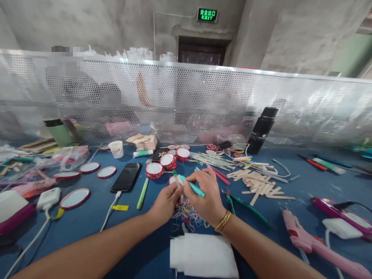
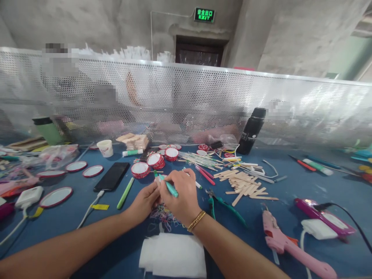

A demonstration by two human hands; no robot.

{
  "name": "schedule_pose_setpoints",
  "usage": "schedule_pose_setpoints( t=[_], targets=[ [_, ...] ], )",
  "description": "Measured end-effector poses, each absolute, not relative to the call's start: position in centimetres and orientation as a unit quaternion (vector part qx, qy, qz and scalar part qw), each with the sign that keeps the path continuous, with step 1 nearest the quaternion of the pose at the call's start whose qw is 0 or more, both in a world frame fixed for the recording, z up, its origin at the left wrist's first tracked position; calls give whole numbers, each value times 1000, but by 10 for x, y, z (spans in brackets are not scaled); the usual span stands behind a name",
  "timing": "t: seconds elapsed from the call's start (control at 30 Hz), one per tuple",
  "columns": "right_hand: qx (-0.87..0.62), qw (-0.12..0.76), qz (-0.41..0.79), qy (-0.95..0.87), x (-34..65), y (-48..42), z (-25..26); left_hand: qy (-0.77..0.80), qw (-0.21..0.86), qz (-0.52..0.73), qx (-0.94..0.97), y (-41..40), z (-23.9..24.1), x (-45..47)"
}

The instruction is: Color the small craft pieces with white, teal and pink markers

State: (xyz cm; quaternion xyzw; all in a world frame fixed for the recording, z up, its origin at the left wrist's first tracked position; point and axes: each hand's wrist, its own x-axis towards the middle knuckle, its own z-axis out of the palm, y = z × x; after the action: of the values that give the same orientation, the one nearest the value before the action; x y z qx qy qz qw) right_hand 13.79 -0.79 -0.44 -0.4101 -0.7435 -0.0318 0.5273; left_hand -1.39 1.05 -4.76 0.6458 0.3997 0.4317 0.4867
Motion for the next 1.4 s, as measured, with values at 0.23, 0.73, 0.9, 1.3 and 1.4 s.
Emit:
schedule_pose_setpoints(
  t=[0.23,0.73,0.9,1.3,1.4],
  targets=[
    [-384,540,-27,-748,135,-9,-4,398,487,428,649,10,-49,-15],
    [-380,544,-29,-748,134,-9,-5,397,477,433,654,8,-43,-13],
    [-408,530,-31,-743,136,-7,-6,407,473,432,651,7,-38,-12],
    [-389,532,-31,-752,133,-11,-4,397,469,431,661,6,-39,-12],
    [-402,528,-36,-747,134,-11,-3,406,469,426,659,6,-39,-12]
  ],
)
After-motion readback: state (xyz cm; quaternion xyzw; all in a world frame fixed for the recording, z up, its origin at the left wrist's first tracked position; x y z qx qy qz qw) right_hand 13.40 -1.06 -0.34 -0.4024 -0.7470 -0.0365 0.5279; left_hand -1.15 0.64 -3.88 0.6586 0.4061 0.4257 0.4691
